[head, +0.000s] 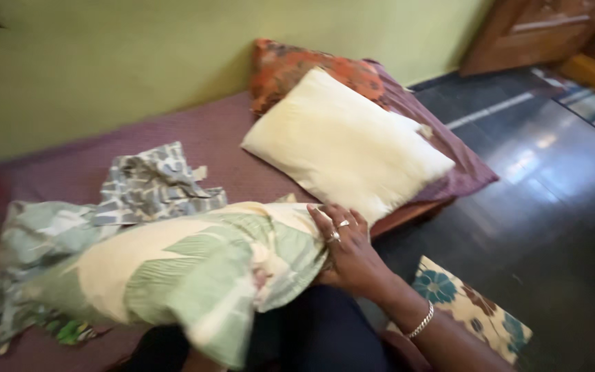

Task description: The person puts a pillowcase on a pillow by hand. They insert the pillow, smooth the fabric, and tie the closure strings. The person then picks up another pillowcase and begins to unfold it.

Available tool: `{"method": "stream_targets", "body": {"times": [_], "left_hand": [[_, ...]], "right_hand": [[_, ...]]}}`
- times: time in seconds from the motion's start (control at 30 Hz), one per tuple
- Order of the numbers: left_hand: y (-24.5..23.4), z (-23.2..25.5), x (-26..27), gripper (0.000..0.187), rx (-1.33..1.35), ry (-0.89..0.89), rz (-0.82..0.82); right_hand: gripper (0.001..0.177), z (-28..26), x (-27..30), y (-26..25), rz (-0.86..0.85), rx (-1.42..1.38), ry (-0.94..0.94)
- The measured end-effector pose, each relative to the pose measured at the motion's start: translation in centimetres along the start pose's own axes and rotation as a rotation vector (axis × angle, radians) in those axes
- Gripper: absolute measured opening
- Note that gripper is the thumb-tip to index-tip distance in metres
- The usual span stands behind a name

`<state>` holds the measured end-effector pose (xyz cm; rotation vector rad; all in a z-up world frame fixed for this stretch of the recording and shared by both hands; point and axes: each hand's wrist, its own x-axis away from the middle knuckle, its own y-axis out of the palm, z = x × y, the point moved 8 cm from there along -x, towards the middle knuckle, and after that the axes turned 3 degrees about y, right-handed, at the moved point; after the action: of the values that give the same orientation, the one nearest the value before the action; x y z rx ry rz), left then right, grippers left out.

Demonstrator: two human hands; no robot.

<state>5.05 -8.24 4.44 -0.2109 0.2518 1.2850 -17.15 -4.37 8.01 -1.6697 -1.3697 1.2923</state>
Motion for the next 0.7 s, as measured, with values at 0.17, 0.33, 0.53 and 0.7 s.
{"method": "stream_targets", "body": {"times": [0.17,0.33,0.53,0.7], "left_hand": [[7.8,11.4,-0.3,0.025,-0.304,0.514,-0.467],[15.7,16.8,-2.1,0.032,-0.010,0.275,-0.844],[19.9,13.9,-3.1,0.044,0.117,-0.043,-0.882],[19.7,4.6,-1.4,0.036,0.079,-0.226,-0.796]], "right_hand": [[0.080,1.1,3.8,-3.2,0.310,-0.363,-0.118],[0.049,6.3,10.6,-8.6,0.612,-0.026,-0.122],[0.022,14.1,17.9,-16.6,0.711,0.085,0.370],[0.030,19.5,24.1,-17.2,0.604,0.131,0.748]]}}
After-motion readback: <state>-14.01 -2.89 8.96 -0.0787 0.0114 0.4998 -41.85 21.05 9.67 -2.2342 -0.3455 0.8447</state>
